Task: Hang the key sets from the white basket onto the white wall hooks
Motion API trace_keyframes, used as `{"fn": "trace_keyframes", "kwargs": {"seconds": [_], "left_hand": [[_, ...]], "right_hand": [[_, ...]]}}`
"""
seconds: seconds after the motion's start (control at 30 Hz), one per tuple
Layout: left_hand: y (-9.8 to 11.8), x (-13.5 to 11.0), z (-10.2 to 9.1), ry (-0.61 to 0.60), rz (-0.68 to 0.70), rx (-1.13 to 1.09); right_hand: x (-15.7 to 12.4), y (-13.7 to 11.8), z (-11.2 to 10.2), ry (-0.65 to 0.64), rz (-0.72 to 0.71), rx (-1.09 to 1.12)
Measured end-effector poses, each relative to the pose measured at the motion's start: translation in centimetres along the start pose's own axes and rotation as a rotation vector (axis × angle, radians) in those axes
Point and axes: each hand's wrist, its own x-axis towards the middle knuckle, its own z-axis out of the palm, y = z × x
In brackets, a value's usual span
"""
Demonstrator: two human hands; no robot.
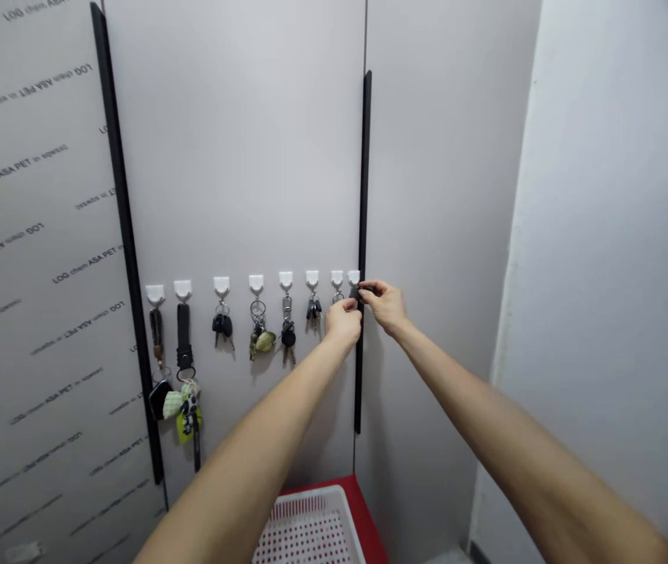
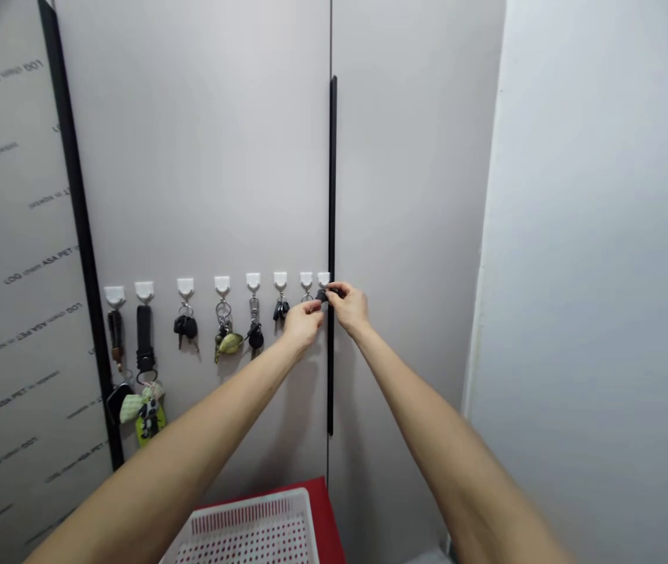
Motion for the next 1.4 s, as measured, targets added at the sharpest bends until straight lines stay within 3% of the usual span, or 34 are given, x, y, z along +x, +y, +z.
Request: {"fn": "trace_keyframes", "kwargs": {"seconds": [0.1,0.2,0.37,0.43,0.53,0.6,0.7,0.8,0.87,0.97,1.03,1.23,1.4], "left_hand": [[-0.6,0.0,-0.3,-0.008,-0.015,0.158],[-2.0,-1.1,-0.9,-0.093,-0.080,0.235],[-6.3,-5.5,-3.6,-0.209,-0.226,0.123],[-9.0,-7.8,-5.5,-0.241,-0.320,0.052],[-13.1,-10.6,-8.8,-0.191,-0.463,-0.039],[-14.4,-11.4,-10.9,-0.102,-0.512,-0.080],[-11.8,-10.6,-13.8,-0.075,-0.471,-0.163],[-4.9,-8.3,-16.0,-0.192,-0.290,-0.322],[-0.3,-6.8,-17.1,-0.332,-0.189,-0.393],[3.6,-5.7,-17.9,-0.425,-0.133,-0.389],[3.8,-5.7,-18.1,-0.442,-0.140,-0.374],[1.6,-6.3,-18.5,-0.438,-0.173,-0.377],[1.9,-6.2,-18.5,-0.405,-0.141,-0.409]], "right_hand": [[-0.1,0.6,0.6,0.059,0.019,-0.150],[-1.3,1.3,0.6,0.106,0.088,-0.304],[-6.6,3.9,0.2,0.017,0.168,-0.387],[-10.2,5.7,0.4,-0.111,0.204,-0.384],[-15.7,7.6,2.0,-0.523,0.344,-0.335],[-18.0,7.2,3.8,-0.783,0.424,-0.261],[-18.0,3.1,6.7,-0.928,0.396,-0.073],[-14.5,-3.5,9.0,-0.810,0.364,0.314],[-11.8,-7.3,9.9,-0.809,0.380,0.568],[-9.5,-10.5,10.7,-0.829,0.406,0.729],[-9.4,-10.9,11.0,-0.839,0.431,0.758],[-10.3,-10.1,11.2,-0.856,0.435,0.702],[-10.4,-10.4,11.5,-0.804,0.415,0.637]]}}
